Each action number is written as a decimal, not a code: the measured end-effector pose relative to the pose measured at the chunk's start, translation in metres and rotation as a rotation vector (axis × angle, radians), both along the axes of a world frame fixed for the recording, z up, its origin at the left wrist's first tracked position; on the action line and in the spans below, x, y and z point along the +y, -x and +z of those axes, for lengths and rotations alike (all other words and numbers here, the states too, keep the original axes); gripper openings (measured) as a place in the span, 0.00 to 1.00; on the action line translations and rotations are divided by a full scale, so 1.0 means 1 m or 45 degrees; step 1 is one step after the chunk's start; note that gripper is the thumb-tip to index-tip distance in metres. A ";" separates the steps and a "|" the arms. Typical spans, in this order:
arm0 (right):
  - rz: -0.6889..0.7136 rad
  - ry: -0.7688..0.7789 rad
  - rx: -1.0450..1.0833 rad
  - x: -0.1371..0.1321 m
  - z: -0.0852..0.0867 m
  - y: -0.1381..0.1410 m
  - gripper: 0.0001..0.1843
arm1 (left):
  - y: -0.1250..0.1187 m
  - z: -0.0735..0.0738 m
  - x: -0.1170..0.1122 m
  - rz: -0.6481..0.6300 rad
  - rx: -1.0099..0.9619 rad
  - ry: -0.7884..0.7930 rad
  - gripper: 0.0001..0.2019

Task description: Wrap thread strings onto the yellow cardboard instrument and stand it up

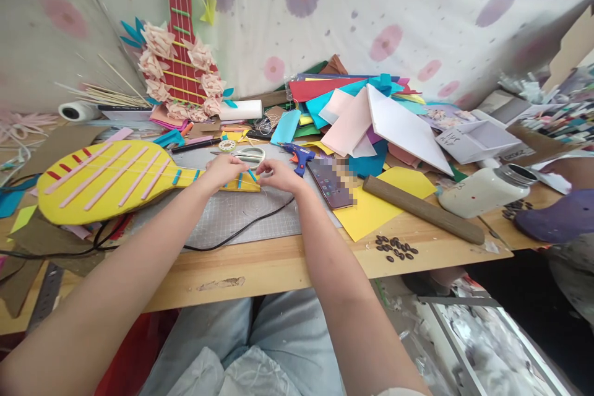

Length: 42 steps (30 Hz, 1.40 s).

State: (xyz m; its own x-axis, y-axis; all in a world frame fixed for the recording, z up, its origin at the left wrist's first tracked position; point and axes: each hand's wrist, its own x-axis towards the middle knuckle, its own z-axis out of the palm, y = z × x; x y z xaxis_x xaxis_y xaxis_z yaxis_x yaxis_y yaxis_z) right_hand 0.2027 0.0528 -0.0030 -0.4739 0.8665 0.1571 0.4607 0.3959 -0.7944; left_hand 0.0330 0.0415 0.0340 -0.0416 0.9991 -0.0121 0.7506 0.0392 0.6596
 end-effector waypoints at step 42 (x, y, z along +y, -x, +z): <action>-0.166 -0.091 0.111 -0.009 -0.010 0.025 0.12 | 0.027 -0.017 -0.024 -0.337 0.477 -0.476 0.09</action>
State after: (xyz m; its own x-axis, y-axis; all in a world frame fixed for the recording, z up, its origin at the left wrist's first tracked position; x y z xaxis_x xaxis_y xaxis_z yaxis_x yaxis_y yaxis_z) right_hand 0.1778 0.0443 -0.0127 -0.3400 0.9049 0.2562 0.4423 0.3943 -0.8055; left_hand 0.0059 0.0174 0.0167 0.2763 0.9097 0.3102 0.8875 -0.3653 0.2808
